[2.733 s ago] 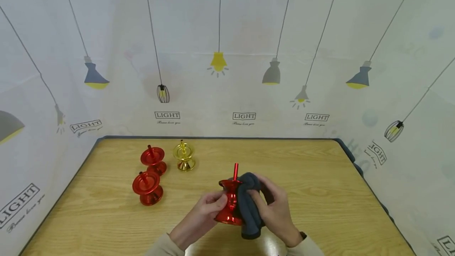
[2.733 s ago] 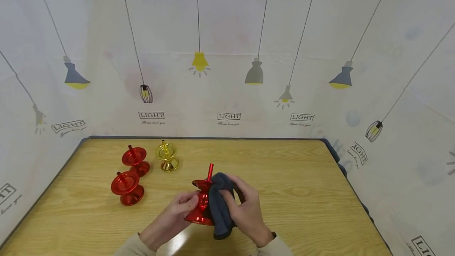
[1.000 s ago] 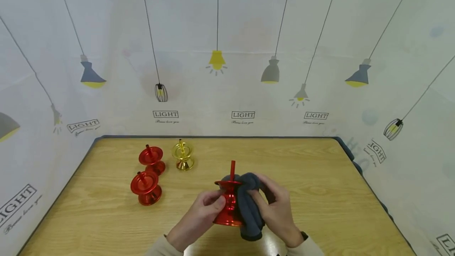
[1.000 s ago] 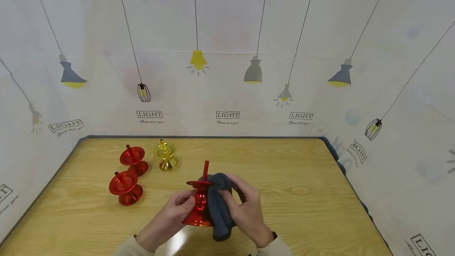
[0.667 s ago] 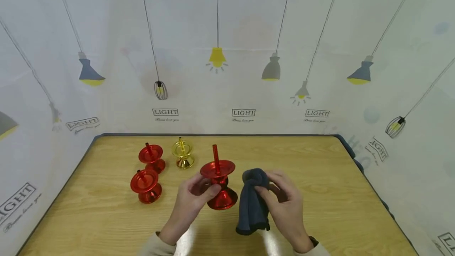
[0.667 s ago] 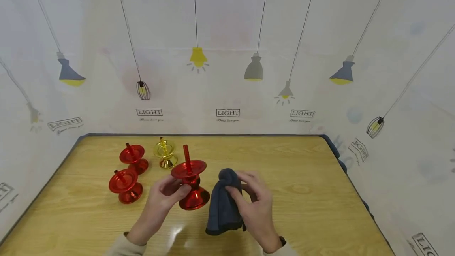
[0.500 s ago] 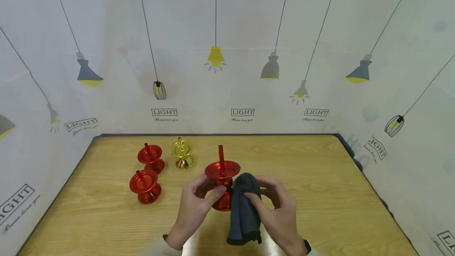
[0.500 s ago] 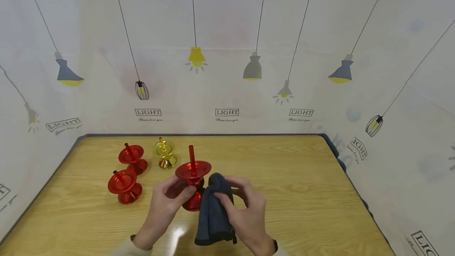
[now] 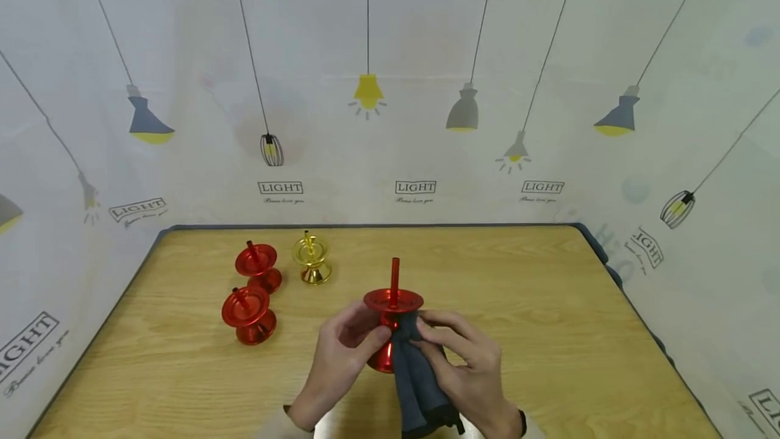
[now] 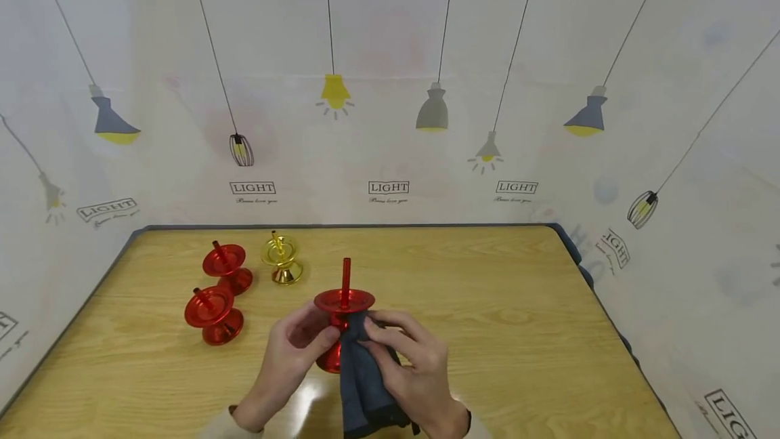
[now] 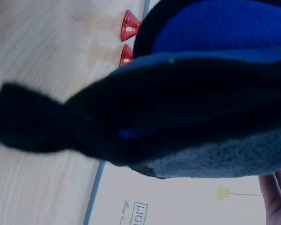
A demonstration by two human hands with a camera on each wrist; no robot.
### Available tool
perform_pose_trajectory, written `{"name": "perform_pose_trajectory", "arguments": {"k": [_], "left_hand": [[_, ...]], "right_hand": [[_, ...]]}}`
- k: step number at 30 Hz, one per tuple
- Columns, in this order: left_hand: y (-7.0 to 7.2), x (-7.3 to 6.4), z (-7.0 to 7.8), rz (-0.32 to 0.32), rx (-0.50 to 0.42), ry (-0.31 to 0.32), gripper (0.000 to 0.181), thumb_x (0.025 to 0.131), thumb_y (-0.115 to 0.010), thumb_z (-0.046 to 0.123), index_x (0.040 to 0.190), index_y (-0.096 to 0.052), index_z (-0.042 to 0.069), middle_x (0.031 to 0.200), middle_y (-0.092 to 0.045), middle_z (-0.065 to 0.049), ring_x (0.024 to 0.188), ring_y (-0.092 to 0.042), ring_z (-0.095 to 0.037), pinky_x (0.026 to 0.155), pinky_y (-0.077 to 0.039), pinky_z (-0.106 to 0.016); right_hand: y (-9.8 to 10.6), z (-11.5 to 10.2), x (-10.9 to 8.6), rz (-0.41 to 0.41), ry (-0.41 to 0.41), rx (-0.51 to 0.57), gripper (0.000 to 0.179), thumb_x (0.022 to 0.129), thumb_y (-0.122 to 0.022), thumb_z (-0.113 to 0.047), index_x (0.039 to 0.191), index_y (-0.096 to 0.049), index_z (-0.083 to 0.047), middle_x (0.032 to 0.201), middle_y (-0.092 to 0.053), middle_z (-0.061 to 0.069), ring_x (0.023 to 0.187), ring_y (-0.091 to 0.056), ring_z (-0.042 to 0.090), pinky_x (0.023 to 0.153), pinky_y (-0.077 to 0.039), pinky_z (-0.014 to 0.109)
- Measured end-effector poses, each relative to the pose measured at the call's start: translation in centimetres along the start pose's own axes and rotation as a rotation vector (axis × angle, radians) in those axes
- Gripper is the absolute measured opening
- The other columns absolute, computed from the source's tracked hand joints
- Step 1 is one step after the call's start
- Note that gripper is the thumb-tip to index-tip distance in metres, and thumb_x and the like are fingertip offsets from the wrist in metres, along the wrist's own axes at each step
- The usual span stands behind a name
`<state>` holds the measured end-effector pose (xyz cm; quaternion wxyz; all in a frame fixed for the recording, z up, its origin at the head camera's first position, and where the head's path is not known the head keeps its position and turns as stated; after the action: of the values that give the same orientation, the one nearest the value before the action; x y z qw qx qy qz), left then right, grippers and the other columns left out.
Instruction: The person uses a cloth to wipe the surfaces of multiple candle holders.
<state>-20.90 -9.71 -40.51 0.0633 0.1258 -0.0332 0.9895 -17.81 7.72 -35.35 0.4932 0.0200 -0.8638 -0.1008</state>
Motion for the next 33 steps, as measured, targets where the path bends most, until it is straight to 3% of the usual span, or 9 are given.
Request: {"name": "perform_pose_trajectory", "arguments": {"k": [4,9,12,15,18,22,27,31,33], "left_hand": [[0.0,-0.1,-1.1,-0.107,-0.064,0.059,0.035,0.103,-0.060,0.013,0.137,-0.060,0.007,0.129,-0.069,-0.007,0.115,-0.066,-0.013,0.098,-0.053,-0.028],[-0.1,-0.2,-1.3,-0.186,-0.121,0.057,0.038,0.105,-0.055,0.013,0.140,-0.056,0.000,0.133,-0.066,-0.001,0.121,-0.062,-0.013,0.103,-0.049,-0.028],[0.0,-0.2,-1.0,-0.118,-0.077,0.050,0.035,0.103,-0.058,0.011,0.135,-0.060,-0.003,0.128,-0.068,-0.005,0.115,-0.065,-0.011,0.099,-0.051,-0.026],[0.3,-0.2,-0.4,0.011,-0.006,0.043,0.029,0.098,-0.065,0.008,0.126,-0.066,-0.002,0.117,-0.071,-0.012,0.103,-0.068,-0.011,0.091,-0.055,-0.025],[0.3,-0.3,0.1,0.096,0.038,0.033,0.028,0.092,-0.074,0.006,0.119,-0.068,0.001,0.111,-0.072,-0.016,0.097,-0.070,-0.012,0.087,-0.058,-0.027],[0.4,0.0,-0.1,0.096,0.047,0.060,0.032,0.087,-0.080,0.008,0.118,-0.070,0.005,0.111,-0.074,-0.014,0.095,-0.072,-0.014,0.087,-0.059,-0.029],[0.6,0.2,-1.5,-0.036,-0.054,0.154,0.035,0.094,-0.074,0.014,0.127,-0.068,0.005,0.119,-0.073,-0.004,0.106,-0.069,-0.014,0.093,-0.056,-0.028],[0.1,0.0,-2.0,-0.211,-0.228,0.160,0.044,0.102,-0.062,0.017,0.137,-0.055,-0.010,0.125,-0.070,-0.001,0.115,-0.064,-0.013,0.098,-0.053,-0.027],[0.1,-0.2,-2.1,-0.241,-0.262,0.178,0.048,0.104,-0.059,0.019,0.139,-0.051,-0.013,0.127,-0.069,-0.001,0.117,-0.063,-0.012,0.099,-0.052,-0.026]], "right_hand": [[-0.4,0.8,0.2,-0.030,-0.107,0.133,0.035,0.075,-0.077,0.019,0.105,-0.077,0.002,0.106,-0.071,0.021,0.101,-0.072,0.014,0.082,-0.060,0.024],[-0.5,2.6,-0.1,-0.014,-0.318,0.258,0.030,0.080,-0.073,0.019,0.106,-0.076,0.005,0.108,-0.073,0.012,0.099,-0.073,0.013,0.077,-0.061,0.029],[-0.5,3.2,-0.3,0.003,-0.373,0.253,0.028,0.082,-0.073,0.016,0.107,-0.076,0.005,0.108,-0.073,0.010,0.096,-0.074,0.014,0.076,-0.062,0.030],[-0.4,3.3,-0.4,0.023,-0.356,0.251,0.031,0.081,-0.074,0.017,0.110,-0.075,0.007,0.107,-0.073,0.015,0.094,-0.075,0.015,0.075,-0.062,0.030],[-0.3,3.1,-0.3,0.036,-0.316,0.238,0.034,0.080,-0.074,0.019,0.111,-0.074,0.007,0.106,-0.072,0.017,0.094,-0.075,0.015,0.075,-0.061,0.029],[-0.3,2.6,-0.3,0.031,-0.276,0.196,0.035,0.079,-0.074,0.019,0.111,-0.075,0.005,0.105,-0.072,0.017,0.096,-0.074,0.012,0.073,-0.061,0.027],[-0.6,2.5,-0.3,0.007,-0.310,0.226,0.033,0.081,-0.073,0.019,0.109,-0.075,0.003,0.107,-0.073,0.014,0.100,-0.072,0.013,0.075,-0.062,0.030],[-1.0,3.2,-0.4,-0.017,-0.405,0.332,0.028,0.083,-0.072,0.016,0.109,-0.073,0.006,0.110,-0.074,0.005,0.103,-0.072,0.014,0.080,-0.062,0.034],[-1.3,3.6,-0.5,-0.027,-0.434,0.376,0.026,0.084,-0.071,0.016,0.110,-0.073,0.008,0.112,-0.075,0.002,0.104,-0.072,0.015,0.081,-0.062,0.035]]}}
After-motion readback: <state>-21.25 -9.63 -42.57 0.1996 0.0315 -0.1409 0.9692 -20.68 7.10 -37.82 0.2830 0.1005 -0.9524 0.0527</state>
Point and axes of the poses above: each hand's wrist, its own x-axis towards the middle knuckle, its own y-axis out of the back of the hand, z = x × y, the point moved 9 cm from there along x, towards the middle knuckle
